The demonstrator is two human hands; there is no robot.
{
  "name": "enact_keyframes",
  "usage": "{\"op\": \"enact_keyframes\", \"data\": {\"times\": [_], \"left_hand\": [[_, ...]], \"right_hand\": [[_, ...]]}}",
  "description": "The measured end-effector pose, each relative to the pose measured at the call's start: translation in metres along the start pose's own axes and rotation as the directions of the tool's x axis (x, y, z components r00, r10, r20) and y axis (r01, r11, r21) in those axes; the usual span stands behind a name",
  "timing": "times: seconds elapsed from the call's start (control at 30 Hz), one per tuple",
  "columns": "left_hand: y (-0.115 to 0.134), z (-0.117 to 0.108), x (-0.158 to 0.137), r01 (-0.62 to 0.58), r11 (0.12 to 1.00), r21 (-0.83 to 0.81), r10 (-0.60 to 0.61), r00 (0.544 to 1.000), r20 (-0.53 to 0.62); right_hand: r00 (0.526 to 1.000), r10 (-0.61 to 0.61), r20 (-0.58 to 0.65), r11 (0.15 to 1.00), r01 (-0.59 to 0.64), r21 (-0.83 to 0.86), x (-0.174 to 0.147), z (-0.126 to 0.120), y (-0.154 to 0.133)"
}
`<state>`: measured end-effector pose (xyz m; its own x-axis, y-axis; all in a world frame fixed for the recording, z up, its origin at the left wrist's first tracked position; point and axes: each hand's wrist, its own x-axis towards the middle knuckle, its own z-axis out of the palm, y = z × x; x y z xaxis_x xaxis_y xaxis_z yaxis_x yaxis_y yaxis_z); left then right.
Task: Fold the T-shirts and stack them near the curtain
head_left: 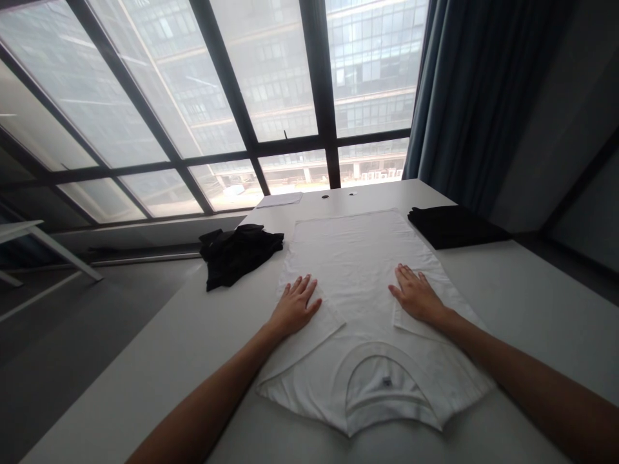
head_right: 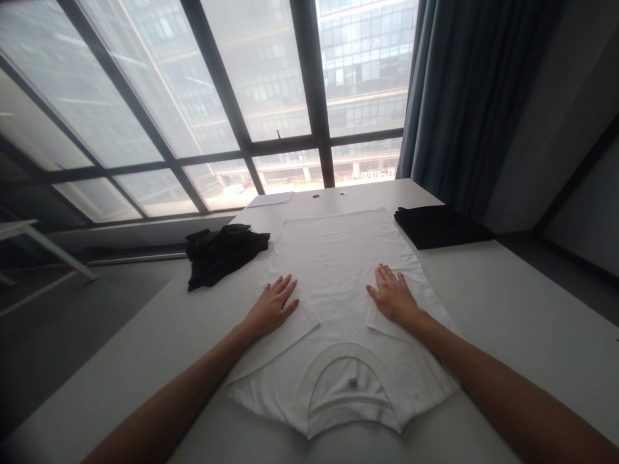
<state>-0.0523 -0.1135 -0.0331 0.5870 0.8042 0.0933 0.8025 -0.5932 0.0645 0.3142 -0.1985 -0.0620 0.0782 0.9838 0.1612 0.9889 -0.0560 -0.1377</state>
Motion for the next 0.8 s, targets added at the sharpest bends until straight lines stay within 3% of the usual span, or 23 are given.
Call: {"op": "enact_keyframes", "data": {"times": [0.8], "left_hand": [[0.0012,-0.0021,-0.0004,0.004,1.0,-0.006,-0.004,1.0,0.012]], "right_hand": [[1.0,0.009,-0.001,1.0,-0.009,0.012,-0.0005,-0.0012,-0.0011]]}}
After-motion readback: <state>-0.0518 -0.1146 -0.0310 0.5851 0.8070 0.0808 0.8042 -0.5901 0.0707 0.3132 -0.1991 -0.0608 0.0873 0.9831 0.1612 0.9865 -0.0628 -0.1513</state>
